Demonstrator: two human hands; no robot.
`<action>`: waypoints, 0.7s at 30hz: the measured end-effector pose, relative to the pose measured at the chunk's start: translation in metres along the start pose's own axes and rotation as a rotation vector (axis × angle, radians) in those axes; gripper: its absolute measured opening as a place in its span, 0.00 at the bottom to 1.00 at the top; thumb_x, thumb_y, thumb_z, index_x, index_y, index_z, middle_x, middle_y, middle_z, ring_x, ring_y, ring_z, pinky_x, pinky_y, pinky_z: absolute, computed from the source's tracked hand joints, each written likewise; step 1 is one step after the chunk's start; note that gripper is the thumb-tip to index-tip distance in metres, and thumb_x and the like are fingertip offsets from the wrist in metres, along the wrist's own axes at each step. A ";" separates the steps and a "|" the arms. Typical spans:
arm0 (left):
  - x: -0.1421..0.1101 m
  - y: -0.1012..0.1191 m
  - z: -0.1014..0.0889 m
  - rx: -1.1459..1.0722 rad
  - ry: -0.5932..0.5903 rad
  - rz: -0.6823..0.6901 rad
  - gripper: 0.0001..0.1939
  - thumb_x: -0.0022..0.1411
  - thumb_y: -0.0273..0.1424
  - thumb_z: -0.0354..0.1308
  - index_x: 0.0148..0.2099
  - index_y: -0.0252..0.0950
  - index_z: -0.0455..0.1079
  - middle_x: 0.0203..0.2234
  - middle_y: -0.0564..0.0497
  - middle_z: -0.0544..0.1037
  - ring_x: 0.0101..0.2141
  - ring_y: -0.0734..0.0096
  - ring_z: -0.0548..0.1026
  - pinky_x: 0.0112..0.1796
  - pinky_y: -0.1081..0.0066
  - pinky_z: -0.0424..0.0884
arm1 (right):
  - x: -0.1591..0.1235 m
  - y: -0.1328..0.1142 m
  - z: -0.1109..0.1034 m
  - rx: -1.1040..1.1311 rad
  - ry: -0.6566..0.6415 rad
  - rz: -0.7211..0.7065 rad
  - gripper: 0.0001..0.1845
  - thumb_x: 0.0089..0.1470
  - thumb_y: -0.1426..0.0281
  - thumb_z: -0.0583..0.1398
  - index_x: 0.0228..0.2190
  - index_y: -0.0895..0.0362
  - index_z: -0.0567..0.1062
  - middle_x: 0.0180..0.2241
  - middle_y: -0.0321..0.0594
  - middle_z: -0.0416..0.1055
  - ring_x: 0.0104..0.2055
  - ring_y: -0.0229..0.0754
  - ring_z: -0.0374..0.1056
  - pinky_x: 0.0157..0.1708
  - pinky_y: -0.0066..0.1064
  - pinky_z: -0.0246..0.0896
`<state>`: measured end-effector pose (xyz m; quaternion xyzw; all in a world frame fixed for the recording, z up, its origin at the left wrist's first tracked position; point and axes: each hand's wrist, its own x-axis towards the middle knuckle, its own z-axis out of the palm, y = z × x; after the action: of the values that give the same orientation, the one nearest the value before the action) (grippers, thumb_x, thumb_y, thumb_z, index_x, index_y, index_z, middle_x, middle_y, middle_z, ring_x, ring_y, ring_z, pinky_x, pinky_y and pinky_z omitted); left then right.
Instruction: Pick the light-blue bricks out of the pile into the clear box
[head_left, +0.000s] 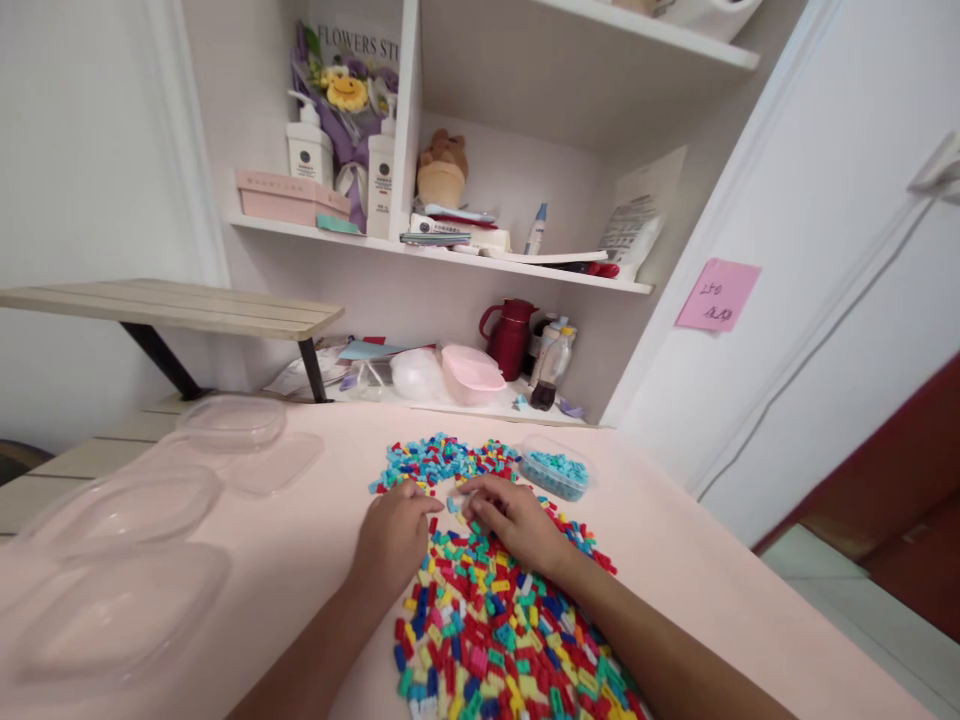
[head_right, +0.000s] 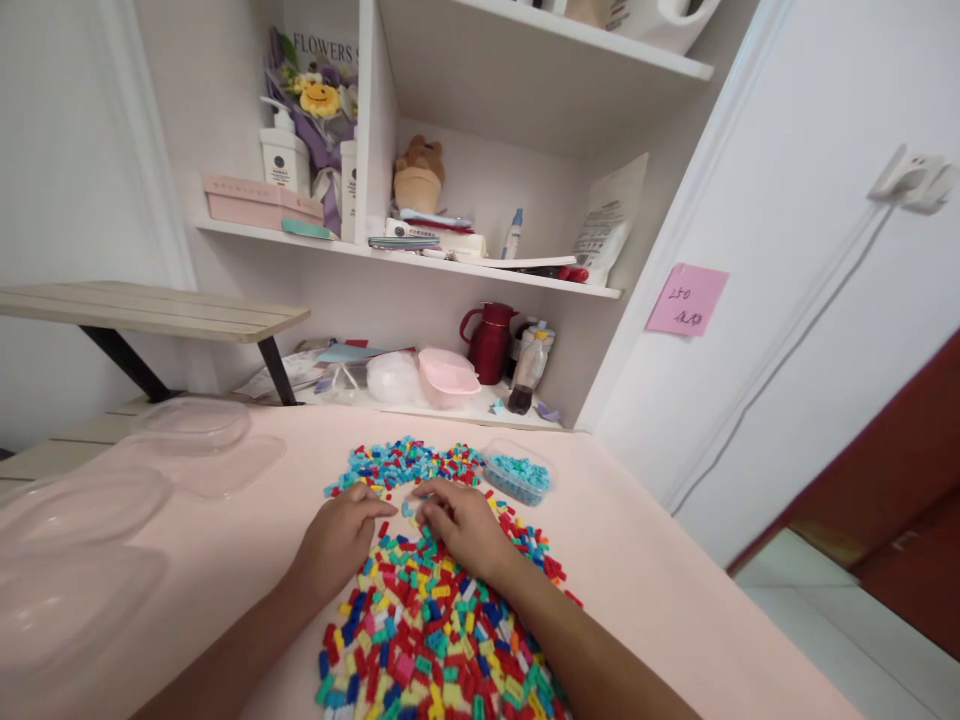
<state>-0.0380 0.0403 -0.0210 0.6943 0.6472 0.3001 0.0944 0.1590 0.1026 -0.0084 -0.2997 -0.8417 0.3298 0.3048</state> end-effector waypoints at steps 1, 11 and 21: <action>0.000 0.000 0.000 0.002 0.001 0.003 0.21 0.61 0.20 0.46 0.43 0.42 0.78 0.37 0.49 0.76 0.40 0.69 0.73 0.42 0.71 0.66 | -0.001 -0.002 0.000 0.018 -0.025 -0.003 0.14 0.60 0.68 0.53 0.45 0.53 0.73 0.30 0.35 0.76 0.29 0.39 0.69 0.33 0.29 0.63; -0.001 0.004 0.002 0.041 -0.056 0.137 0.25 0.60 0.19 0.47 0.47 0.50 0.77 0.38 0.50 0.74 0.40 0.69 0.72 0.41 0.70 0.64 | 0.004 0.012 0.007 -0.326 0.032 -0.072 0.17 0.58 0.74 0.55 0.47 0.50 0.75 0.39 0.42 0.72 0.42 0.44 0.68 0.43 0.34 0.62; 0.002 0.002 0.003 -0.012 -0.047 0.149 0.26 0.58 0.17 0.45 0.45 0.47 0.78 0.38 0.49 0.74 0.41 0.68 0.72 0.43 0.69 0.66 | 0.006 0.011 0.007 -0.332 0.069 -0.023 0.16 0.53 0.76 0.59 0.43 0.51 0.77 0.38 0.40 0.74 0.40 0.43 0.69 0.42 0.32 0.63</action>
<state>-0.0351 0.0430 -0.0215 0.7469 0.5895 0.2939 0.0911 0.1532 0.1110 -0.0188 -0.3476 -0.8771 0.1721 0.2835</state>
